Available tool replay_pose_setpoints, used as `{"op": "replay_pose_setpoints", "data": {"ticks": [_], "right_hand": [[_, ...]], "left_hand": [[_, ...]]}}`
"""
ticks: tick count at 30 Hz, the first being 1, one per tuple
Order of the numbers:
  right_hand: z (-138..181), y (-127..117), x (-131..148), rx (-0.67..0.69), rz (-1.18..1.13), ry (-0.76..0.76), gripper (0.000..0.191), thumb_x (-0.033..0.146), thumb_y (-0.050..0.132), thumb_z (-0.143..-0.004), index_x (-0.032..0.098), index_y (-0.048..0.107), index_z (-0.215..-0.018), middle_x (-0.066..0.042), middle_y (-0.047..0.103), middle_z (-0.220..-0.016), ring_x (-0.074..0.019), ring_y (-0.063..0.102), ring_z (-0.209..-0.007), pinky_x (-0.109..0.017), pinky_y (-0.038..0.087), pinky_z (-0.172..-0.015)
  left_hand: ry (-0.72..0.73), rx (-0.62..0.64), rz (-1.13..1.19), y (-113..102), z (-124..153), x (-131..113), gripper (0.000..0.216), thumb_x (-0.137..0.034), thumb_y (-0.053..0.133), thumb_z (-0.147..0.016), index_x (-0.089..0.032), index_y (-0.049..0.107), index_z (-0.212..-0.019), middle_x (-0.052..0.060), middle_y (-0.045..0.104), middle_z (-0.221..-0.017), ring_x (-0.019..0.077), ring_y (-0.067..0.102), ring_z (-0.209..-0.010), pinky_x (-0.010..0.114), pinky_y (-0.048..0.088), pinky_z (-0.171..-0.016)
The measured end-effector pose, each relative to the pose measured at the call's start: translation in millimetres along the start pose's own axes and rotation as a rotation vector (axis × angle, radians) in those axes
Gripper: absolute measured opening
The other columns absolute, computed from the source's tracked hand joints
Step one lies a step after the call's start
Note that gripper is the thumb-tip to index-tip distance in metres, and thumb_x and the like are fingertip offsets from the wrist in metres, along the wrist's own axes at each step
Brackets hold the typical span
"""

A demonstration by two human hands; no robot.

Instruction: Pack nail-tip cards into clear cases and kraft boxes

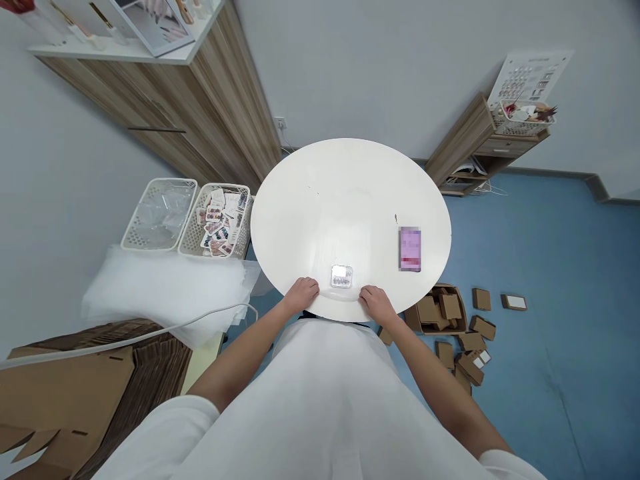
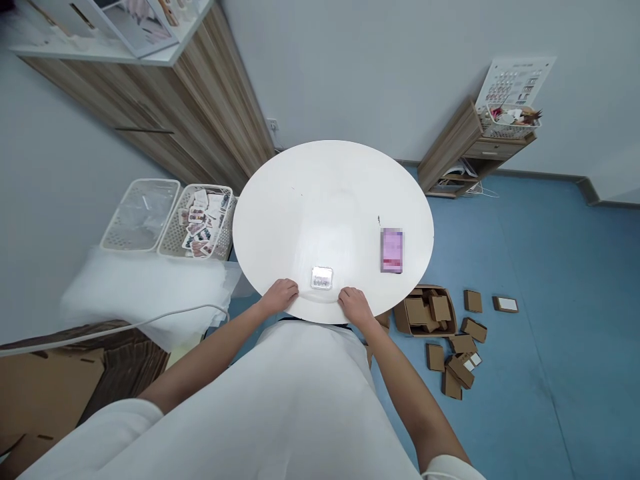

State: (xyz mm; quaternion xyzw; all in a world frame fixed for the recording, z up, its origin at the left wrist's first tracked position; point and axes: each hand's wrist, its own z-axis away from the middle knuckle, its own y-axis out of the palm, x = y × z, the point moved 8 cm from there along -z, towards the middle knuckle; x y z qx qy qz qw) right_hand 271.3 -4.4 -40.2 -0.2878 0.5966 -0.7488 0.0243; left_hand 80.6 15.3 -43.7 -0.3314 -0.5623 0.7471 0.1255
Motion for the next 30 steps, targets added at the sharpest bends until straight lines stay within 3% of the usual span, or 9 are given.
{"op": "replay_pose_setpoints", "data": {"ticks": [5, 9, 13, 23, 25, 27, 30], "right_hand": [[-3.8, -15.0, -2.0, 0.074, -0.131, 0.065, 0.019, 0.022, 0.032, -0.087, 0.019, 0.050, -0.083, -0.005, 0.058, -0.088, -0.0163, 0.051, -0.076, -0.028, 0.037, -0.070], [-13.3, -16.8, -16.4, 0.126, -0.200, 0.270, 0.021, 0.027, 0.025, -0.089, 0.020, 0.045, -0.086, -0.003, 0.058, -0.076, -0.0156, 0.051, -0.066, -0.026, 0.034, -0.059], [-27.8, -19.5, -27.9, 0.123, -0.172, 0.405, 0.022, 0.030, 0.022, -0.090, 0.020, 0.041, -0.088, -0.003, 0.058, -0.073, -0.0165, 0.050, -0.062, -0.025, 0.029, -0.055], [-52.5, -11.1, -49.5, 0.160, -0.128, 0.580, 0.024, 0.035, 0.025, -0.090, 0.021, 0.045, -0.089, -0.004, 0.061, -0.079, -0.0174, 0.053, -0.068, -0.025, 0.029, -0.055], [-53.7, -8.3, -51.7, 0.148, -0.140, 0.603, 0.026, 0.036, 0.025, -0.090, 0.021, 0.046, -0.089, -0.004, 0.061, -0.081, -0.0170, 0.054, -0.069, -0.024, 0.030, -0.055], [-53.6, -5.9, -53.3, 0.147, -0.137, 0.625, 0.026, 0.036, 0.026, -0.090, 0.021, 0.048, -0.090, -0.004, 0.062, -0.081, -0.0166, 0.055, -0.070, -0.024, 0.030, -0.055], [-53.2, -3.6, -55.1, 0.154, -0.135, 0.653, 0.026, 0.036, 0.028, -0.090, 0.021, 0.050, -0.090, -0.004, 0.062, -0.082, -0.0165, 0.056, -0.072, -0.024, 0.031, -0.055]], "left_hand": [[-0.050, 0.036, 0.040, -11.5, -2.5, -5.0, 0.020, -0.020, 0.032, -0.085, -0.019, 0.051, -0.080, 0.004, 0.057, -0.072, 0.0173, 0.053, -0.069, 0.033, 0.036, -0.077], [-0.200, 0.042, 0.161, -18.5, -11.9, 8.6, 0.021, -0.025, 0.028, -0.087, -0.020, 0.049, -0.083, 0.001, 0.056, -0.063, 0.0167, 0.052, -0.058, 0.030, 0.037, -0.066], [-0.358, 0.025, 0.297, -20.2, -20.6, 26.5, 0.021, -0.029, 0.029, -0.088, -0.022, 0.048, -0.089, 0.002, 0.060, -0.072, 0.0176, 0.055, -0.065, 0.027, 0.035, -0.058], [-0.620, -0.045, 0.385, -13.6, -36.4, 51.3, 0.025, -0.034, 0.031, -0.088, -0.020, 0.051, -0.094, 0.004, 0.062, -0.079, 0.0195, 0.058, -0.075, 0.028, 0.038, -0.061], [-0.655, -0.091, 0.423, -14.6, -33.9, 51.3, 0.032, -0.039, 0.027, -0.089, -0.019, 0.050, -0.098, 0.006, 0.062, -0.082, 0.0200, 0.058, -0.078, 0.029, 0.040, -0.064], [-0.648, -0.216, 0.386, -24.2, -27.4, 46.2, 0.037, -0.042, 0.027, -0.088, -0.017, 0.048, -0.106, 0.009, 0.061, -0.095, 0.0216, 0.056, -0.089, 0.032, 0.041, -0.072], [-0.435, -0.404, 0.168, -44.3, -19.1, 17.3, 0.042, -0.043, 0.037, -0.085, -0.015, 0.044, -0.115, 0.015, 0.048, -0.122, 0.0269, 0.042, -0.115, 0.041, 0.032, -0.092]]}}
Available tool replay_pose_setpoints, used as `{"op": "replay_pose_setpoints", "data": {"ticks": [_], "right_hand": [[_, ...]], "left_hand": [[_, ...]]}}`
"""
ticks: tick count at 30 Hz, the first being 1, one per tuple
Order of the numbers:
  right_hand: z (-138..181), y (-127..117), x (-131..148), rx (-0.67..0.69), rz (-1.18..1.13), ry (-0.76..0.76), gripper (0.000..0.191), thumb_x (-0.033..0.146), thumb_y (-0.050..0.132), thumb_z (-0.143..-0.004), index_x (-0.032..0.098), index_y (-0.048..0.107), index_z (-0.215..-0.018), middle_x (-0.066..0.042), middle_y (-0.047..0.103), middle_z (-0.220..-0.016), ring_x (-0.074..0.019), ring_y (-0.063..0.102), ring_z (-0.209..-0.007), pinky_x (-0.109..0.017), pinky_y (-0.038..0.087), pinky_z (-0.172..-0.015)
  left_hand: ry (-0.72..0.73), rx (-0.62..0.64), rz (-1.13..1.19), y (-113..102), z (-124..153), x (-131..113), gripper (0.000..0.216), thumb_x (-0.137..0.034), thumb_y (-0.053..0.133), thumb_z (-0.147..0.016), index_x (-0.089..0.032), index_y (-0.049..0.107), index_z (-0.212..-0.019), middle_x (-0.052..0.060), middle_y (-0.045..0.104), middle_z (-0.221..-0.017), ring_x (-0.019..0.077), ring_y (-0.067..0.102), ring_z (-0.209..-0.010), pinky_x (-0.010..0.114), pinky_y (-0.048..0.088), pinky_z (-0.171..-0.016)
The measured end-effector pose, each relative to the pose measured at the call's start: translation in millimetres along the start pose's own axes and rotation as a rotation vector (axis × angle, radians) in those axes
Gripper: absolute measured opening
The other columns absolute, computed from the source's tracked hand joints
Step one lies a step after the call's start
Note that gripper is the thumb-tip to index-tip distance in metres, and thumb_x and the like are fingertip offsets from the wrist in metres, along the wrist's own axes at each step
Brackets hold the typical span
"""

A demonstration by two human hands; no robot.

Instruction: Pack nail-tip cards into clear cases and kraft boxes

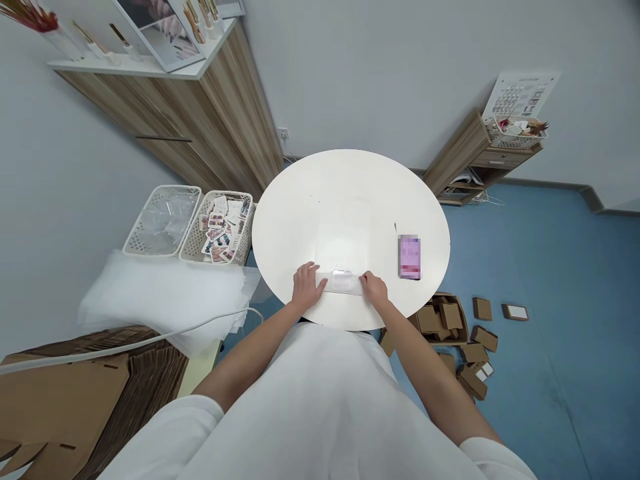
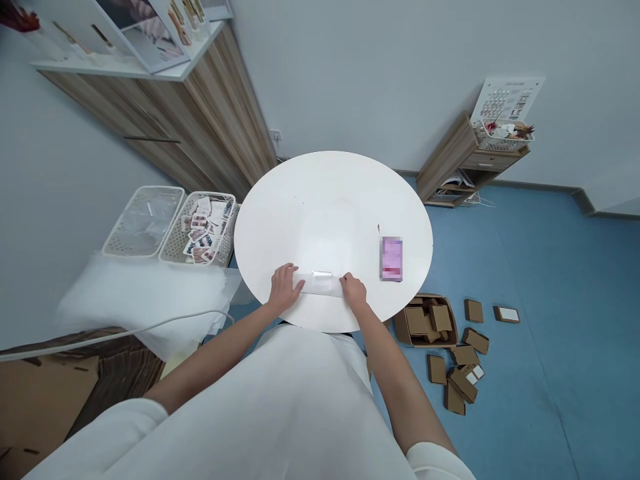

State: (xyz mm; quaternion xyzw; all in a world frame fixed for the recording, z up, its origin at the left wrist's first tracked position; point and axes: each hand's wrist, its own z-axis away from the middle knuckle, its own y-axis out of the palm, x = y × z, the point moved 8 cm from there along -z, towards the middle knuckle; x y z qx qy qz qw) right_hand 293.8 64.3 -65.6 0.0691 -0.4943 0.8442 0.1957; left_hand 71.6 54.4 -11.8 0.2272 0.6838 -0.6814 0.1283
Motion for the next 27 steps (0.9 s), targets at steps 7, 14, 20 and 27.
{"op": "replay_pose_setpoints", "data": {"ticks": [7, 14, 20, 27], "right_hand": [[-4.1, -1.1, -0.2, -0.033, -0.068, -0.044, 0.026, 0.036, 0.031, -0.087, 0.021, 0.053, -0.087, -0.005, 0.062, -0.079, -0.0184, 0.056, -0.070, -0.026, 0.034, -0.055], [15.7, -37.3, -17.4, -0.446, -0.323, -0.133, 0.031, 0.028, 0.029, -0.086, 0.017, 0.045, -0.110, -0.011, 0.055, -0.108, -0.0205, 0.052, -0.097, -0.034, 0.041, -0.080], [46.6, -21.9, 37.0, -0.352, -0.037, -0.583, 0.023, 0.027, 0.043, -0.084, 0.020, 0.051, -0.103, -0.011, 0.048, -0.122, -0.0231, 0.040, -0.115, -0.040, 0.033, -0.094], [28.4, 15.1, 46.1, -0.093, 0.104, -0.623, 0.046, 0.028, 0.066, -0.067, 0.022, 0.047, -0.109, -0.011, 0.034, -0.137, -0.0279, 0.040, -0.116, -0.043, 0.038, -0.087]], "left_hand": [[0.486, 0.337, -0.166, 40.0, 22.6, -46.2, 0.043, -0.029, 0.041, -0.083, -0.018, 0.040, -0.124, 0.010, 0.038, -0.135, 0.0246, 0.027, -0.128, 0.041, 0.020, -0.101], [0.443, 0.404, -0.181, 48.3, 8.2, -34.4, 0.047, -0.025, 0.045, -0.080, -0.019, 0.037, -0.126, 0.010, 0.033, -0.139, 0.0242, 0.024, -0.129, 0.038, 0.025, -0.099], [0.428, 0.384, -0.180, 44.1, 2.1, -33.9, 0.044, -0.027, 0.051, -0.078, -0.020, 0.042, -0.120, 0.011, 0.030, -0.139, 0.0261, 0.022, -0.130, 0.040, 0.026, -0.099], [0.433, 0.444, -0.143, 42.9, -6.5, -31.4, 0.044, -0.024, 0.058, -0.072, -0.021, 0.044, -0.114, 0.012, 0.032, -0.138, 0.0254, 0.034, -0.123, 0.040, 0.029, -0.097]]}}
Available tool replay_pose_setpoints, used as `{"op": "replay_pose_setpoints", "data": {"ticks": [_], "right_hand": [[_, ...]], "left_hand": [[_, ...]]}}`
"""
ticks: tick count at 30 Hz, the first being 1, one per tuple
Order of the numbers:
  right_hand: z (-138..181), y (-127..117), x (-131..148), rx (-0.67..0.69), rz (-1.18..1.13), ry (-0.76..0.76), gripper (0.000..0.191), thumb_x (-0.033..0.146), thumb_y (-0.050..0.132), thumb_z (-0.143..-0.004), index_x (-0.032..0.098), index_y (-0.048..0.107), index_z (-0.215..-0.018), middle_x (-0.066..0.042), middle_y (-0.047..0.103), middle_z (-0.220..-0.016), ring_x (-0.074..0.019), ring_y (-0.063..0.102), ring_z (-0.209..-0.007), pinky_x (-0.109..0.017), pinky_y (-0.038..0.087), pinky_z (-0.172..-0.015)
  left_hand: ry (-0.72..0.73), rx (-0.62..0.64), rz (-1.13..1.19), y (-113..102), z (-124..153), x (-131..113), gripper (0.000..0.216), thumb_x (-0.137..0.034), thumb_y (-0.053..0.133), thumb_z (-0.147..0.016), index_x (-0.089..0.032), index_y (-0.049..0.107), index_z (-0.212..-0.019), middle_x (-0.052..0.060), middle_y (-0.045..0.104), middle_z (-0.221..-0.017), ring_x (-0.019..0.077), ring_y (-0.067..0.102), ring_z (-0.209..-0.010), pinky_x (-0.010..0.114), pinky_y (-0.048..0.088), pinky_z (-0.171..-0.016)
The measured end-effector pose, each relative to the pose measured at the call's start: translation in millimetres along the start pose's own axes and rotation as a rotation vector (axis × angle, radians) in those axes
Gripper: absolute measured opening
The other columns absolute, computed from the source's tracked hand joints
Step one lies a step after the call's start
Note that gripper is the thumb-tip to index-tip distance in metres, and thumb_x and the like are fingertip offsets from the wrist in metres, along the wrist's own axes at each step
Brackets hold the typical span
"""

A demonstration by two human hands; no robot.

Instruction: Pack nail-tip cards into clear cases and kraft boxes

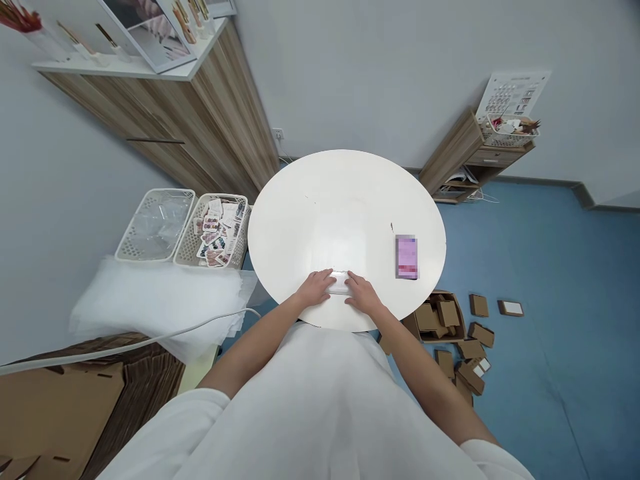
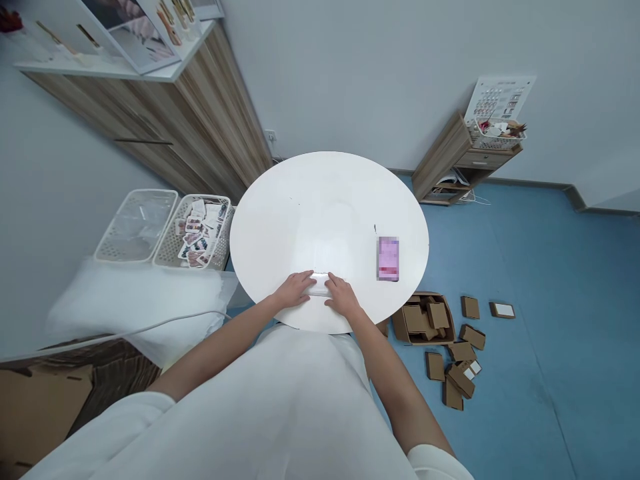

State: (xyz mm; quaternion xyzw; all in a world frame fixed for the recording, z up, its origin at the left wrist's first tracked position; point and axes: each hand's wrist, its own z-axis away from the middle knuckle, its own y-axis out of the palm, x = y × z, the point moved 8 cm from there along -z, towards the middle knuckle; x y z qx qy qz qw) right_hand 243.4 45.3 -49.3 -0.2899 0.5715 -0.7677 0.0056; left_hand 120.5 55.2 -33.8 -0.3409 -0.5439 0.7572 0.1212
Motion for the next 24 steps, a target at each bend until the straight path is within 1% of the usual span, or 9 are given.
{"op": "replay_pose_setpoints", "data": {"ticks": [3, 6, 11, 15, 17, 19, 21, 24], "right_hand": [[-4.6, 1.6, -3.0, 0.003, 0.002, 0.004, 0.043, 0.025, 0.066, -0.067, 0.022, 0.047, -0.106, -0.011, 0.037, -0.135, -0.0272, 0.043, -0.114, -0.041, 0.039, -0.086], [-8.4, -1.8, -1.2, -0.006, 0.033, 0.015, 0.038, 0.023, 0.063, -0.068, 0.021, 0.048, -0.103, -0.011, 0.042, -0.131, -0.0264, 0.047, -0.109, -0.041, 0.039, -0.085], [-7.8, -12.0, 8.6, -0.001, 0.066, -0.034, 0.037, 0.027, 0.061, -0.070, 0.020, 0.047, -0.103, -0.011, 0.048, -0.124, -0.0249, 0.047, -0.107, -0.040, 0.034, -0.089], [5.6, -16.1, 18.6, 0.035, 0.052, -0.079, 0.032, 0.034, 0.058, -0.070, 0.019, 0.049, -0.098, -0.009, 0.057, -0.108, -0.0234, 0.051, -0.098, -0.039, 0.033, -0.089], [16.0, -15.2, 23.7, 0.055, 0.021, -0.091, 0.031, 0.037, 0.055, -0.072, 0.019, 0.050, -0.097, -0.007, 0.060, -0.098, -0.0223, 0.053, -0.092, -0.038, 0.033, -0.088], [26.0, -13.7, 27.3, 0.061, -0.018, -0.090, 0.030, 0.038, 0.052, -0.074, 0.019, 0.050, -0.097, -0.006, 0.060, -0.094, -0.0215, 0.053, -0.089, -0.037, 0.033, -0.087], [32.7, -13.3, 29.0, 0.047, -0.053, -0.086, 0.030, 0.038, 0.051, -0.075, 0.019, 0.050, -0.098, -0.006, 0.060, -0.095, -0.0213, 0.053, -0.092, -0.037, 0.033, -0.088], [34.5, -16.1, 29.3, 0.003, -0.063, -0.094, 0.029, 0.038, 0.050, -0.077, 0.019, 0.052, -0.099, -0.009, 0.058, -0.105, -0.0236, 0.047, -0.106, -0.039, 0.031, -0.091]], "left_hand": [[-0.018, 0.004, 0.026, 1.2, -3.4, 3.3, 0.046, -0.022, 0.060, -0.069, -0.020, 0.045, -0.113, 0.012, 0.035, -0.136, 0.0253, 0.039, -0.119, 0.038, 0.032, -0.094], [-0.031, -0.012, 0.044, 1.2, -7.0, 4.8, 0.044, -0.022, 0.059, -0.069, -0.019, 0.046, -0.111, 0.012, 0.041, -0.131, 0.0253, 0.043, -0.114, 0.038, 0.034, -0.092], [-0.018, -0.024, 0.063, -5.7, -7.8, 1.8, 0.044, -0.027, 0.059, -0.065, -0.020, 0.049, -0.108, 0.009, 0.050, -0.119, 0.0260, 0.047, -0.105, 0.038, 0.036, -0.088], [0.012, 0.015, 0.089, -8.8, 0.9, -4.8, 0.045, -0.031, 0.061, -0.060, -0.020, 0.051, -0.102, 0.007, 0.057, -0.103, 0.0255, 0.051, -0.096, 0.036, 0.037, -0.084], [0.042, 0.037, 0.118, -7.0, 8.2, -10.6, 0.044, -0.032, 0.061, -0.059, -0.021, 0.052, -0.101, 0.006, 0.059, -0.099, 0.0249, 0.052, -0.095, 0.035, 0.037, -0.083], [0.058, 0.052, 0.149, -3.9, 15.3, -15.6, 0.043, -0.032, 0.060, -0.060, -0.022, 0.053, -0.102, 0.005, 0.059, -0.099, 0.0240, 0.052, -0.094, 0.034, 0.036, -0.084], [0.045, 0.057, 0.170, -1.7, 20.3, -17.7, 0.042, -0.032, 0.058, -0.062, -0.022, 0.053, -0.103, 0.005, 0.060, -0.099, 0.0236, 0.052, -0.095, 0.034, 0.036, -0.085], [0.023, 0.045, 0.164, -3.3, 22.4, -17.4, 0.040, -0.031, 0.057, -0.065, -0.024, 0.054, -0.104, 0.005, 0.059, -0.104, 0.0254, 0.047, -0.107, 0.036, 0.034, -0.089]]}}
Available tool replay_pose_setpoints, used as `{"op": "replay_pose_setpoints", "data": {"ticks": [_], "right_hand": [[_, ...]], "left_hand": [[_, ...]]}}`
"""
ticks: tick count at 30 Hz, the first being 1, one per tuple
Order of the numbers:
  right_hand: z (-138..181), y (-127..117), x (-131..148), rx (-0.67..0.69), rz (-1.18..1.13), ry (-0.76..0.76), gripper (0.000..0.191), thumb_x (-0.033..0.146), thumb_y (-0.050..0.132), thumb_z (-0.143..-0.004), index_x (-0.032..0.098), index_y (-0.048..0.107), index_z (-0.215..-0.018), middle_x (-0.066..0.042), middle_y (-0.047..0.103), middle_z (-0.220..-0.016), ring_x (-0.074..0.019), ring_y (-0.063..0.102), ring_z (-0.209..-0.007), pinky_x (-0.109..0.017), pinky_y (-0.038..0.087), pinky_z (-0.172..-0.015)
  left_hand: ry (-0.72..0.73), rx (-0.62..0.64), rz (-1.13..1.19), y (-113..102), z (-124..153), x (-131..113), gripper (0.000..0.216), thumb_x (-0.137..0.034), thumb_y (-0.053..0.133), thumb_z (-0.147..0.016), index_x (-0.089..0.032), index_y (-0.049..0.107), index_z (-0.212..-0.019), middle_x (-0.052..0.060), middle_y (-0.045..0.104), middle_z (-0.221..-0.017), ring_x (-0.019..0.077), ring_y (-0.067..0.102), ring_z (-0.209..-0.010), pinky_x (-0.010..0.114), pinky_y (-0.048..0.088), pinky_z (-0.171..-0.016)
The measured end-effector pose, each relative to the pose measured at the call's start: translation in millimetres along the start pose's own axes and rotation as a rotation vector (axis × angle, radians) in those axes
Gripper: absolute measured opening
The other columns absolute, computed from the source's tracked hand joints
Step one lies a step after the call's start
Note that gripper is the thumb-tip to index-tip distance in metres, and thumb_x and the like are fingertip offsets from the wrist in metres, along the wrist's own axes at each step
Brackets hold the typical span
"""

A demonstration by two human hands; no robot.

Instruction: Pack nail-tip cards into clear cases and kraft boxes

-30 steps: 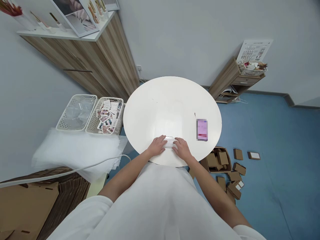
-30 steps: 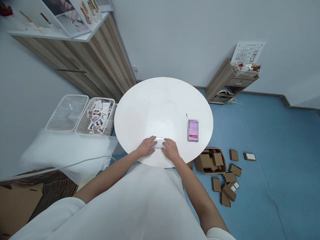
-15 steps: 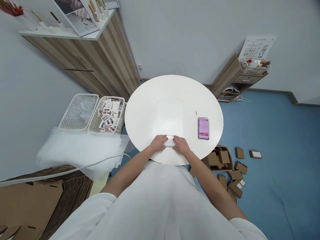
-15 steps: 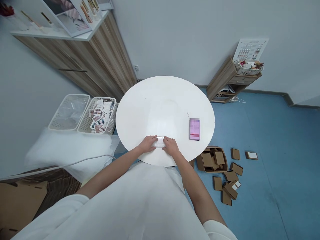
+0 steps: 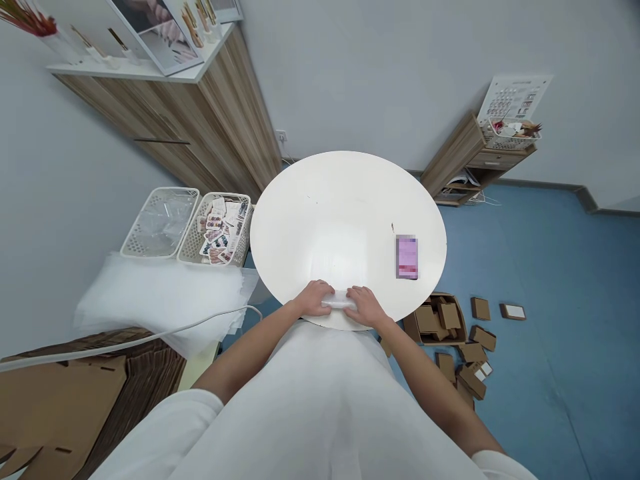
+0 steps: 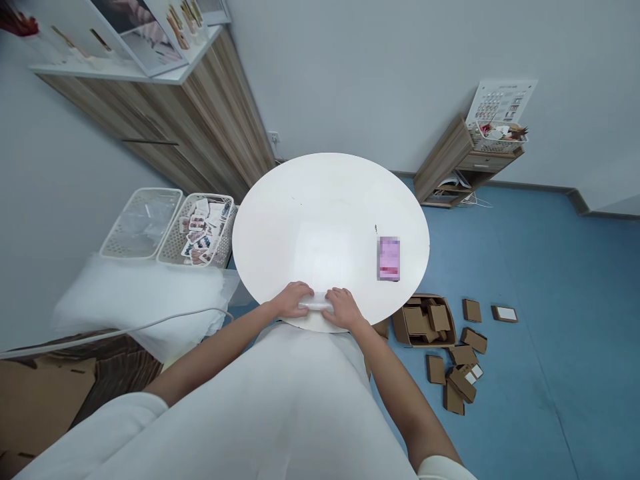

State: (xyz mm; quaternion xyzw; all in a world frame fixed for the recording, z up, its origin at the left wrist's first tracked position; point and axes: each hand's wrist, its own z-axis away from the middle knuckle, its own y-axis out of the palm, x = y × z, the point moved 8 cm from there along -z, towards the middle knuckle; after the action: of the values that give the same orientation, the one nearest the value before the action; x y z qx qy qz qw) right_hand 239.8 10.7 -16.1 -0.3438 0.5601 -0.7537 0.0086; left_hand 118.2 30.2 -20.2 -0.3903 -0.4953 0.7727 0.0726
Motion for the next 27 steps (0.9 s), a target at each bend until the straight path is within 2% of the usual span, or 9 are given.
{"op": "replay_pose_setpoints", "data": {"ticks": [2, 5, 8, 10, 15, 19, 23, 27], "right_hand": [[-2.6, -4.1, -1.9, -0.036, 0.023, 0.002, 0.028, 0.039, 0.050, -0.078, 0.020, 0.054, -0.098, -0.010, 0.053, -0.115, -0.0253, 0.041, -0.114, -0.041, 0.030, -0.093], [-7.4, -10.0, -6.4, -0.068, 0.055, 0.028, 0.027, 0.040, 0.048, -0.079, 0.021, 0.058, -0.096, -0.010, 0.051, -0.116, -0.0248, 0.042, -0.110, -0.041, 0.032, -0.092], [-9.8, -12.5, -8.9, -0.054, 0.065, 0.045, 0.027, 0.039, 0.044, -0.082, 0.021, 0.059, -0.097, -0.009, 0.054, -0.106, -0.0222, 0.047, -0.100, -0.039, 0.034, -0.089], [-9.7, -11.9, -9.7, -0.026, 0.052, 0.051, 0.029, 0.039, 0.040, -0.085, 0.021, 0.058, -0.100, -0.008, 0.056, -0.100, -0.0208, 0.049, -0.095, -0.038, 0.035, -0.087], [-6.4, -6.2, -11.5, 0.025, -0.047, 0.052, 0.038, 0.044, 0.046, -0.082, 0.020, 0.053, -0.110, -0.008, 0.057, -0.103, -0.0213, 0.051, -0.095, -0.036, 0.037, -0.085], [-5.2, 0.1, -24.1, 0.003, -0.212, 0.191, 0.030, 0.037, 0.040, -0.085, 0.022, 0.052, -0.109, -0.005, 0.059, -0.104, -0.0178, 0.054, -0.094, -0.030, 0.041, -0.079], [-5.5, 2.2, -42.4, -0.050, -0.333, 0.396, 0.029, 0.038, 0.043, -0.083, 0.023, 0.048, -0.108, -0.003, 0.061, -0.099, -0.0173, 0.056, -0.086, -0.029, 0.042, -0.073], [-13.2, 1.3, -50.6, -0.051, -0.373, 0.451, 0.027, 0.037, 0.043, -0.082, 0.022, 0.049, -0.104, -0.002, 0.060, -0.096, -0.0175, 0.055, -0.085, -0.028, 0.041, -0.072]], "left_hand": [[0.002, -0.023, -0.034, -5.3, -0.7, 0.0, 0.036, -0.031, 0.055, -0.068, -0.025, 0.056, -0.103, 0.004, 0.055, -0.113, 0.0269, 0.039, -0.115, 0.038, 0.030, -0.092], [0.013, -0.061, -0.095, -14.8, -2.5, -0.6, 0.030, -0.036, 0.053, -0.072, -0.026, 0.059, -0.100, 0.005, 0.048, -0.122, 0.0284, 0.035, -0.117, 0.043, 0.026, -0.093], [0.017, -0.047, -0.110, -18.0, -4.9, -1.0, 0.035, -0.044, 0.053, -0.073, -0.026, 0.058, -0.103, 0.007, 0.052, -0.112, 0.0274, 0.040, -0.109, 0.044, 0.026, -0.090], [-0.005, -0.018, -0.097, -16.9, -6.7, 0.6, 0.034, -0.043, 0.049, -0.077, -0.025, 0.057, -0.104, 0.007, 0.055, -0.104, 0.0252, 0.043, -0.104, 0.042, 0.028, -0.088], [-0.043, 0.022, -0.019, -12.3, -8.8, 3.9, 0.029, -0.039, 0.040, -0.083, -0.026, 0.057, -0.102, 0.005, 0.057, -0.100, 0.0219, 0.048, -0.098, 0.035, 0.034, -0.082], [-0.077, 0.031, 0.109, -8.0, -9.4, 8.8, 0.031, -0.041, 0.038, -0.084, -0.024, 0.058, -0.100, 0.005, 0.059, -0.100, 0.0205, 0.052, -0.095, 0.032, 0.038, -0.080], [-0.230, -0.048, 0.295, -11.1, -10.0, 31.1, 0.039, -0.041, 0.049, -0.076, -0.021, 0.051, -0.110, 0.005, 0.059, -0.106, 0.0199, 0.054, -0.095, 0.030, 0.041, -0.079], [-0.352, -0.096, 0.403, -14.6, -11.1, 54.7, 0.025, -0.037, 0.051, -0.073, -0.021, 0.057, -0.092, 0.002, 0.062, -0.091, 0.0182, 0.057, -0.082, 0.028, 0.043, -0.070]]}}
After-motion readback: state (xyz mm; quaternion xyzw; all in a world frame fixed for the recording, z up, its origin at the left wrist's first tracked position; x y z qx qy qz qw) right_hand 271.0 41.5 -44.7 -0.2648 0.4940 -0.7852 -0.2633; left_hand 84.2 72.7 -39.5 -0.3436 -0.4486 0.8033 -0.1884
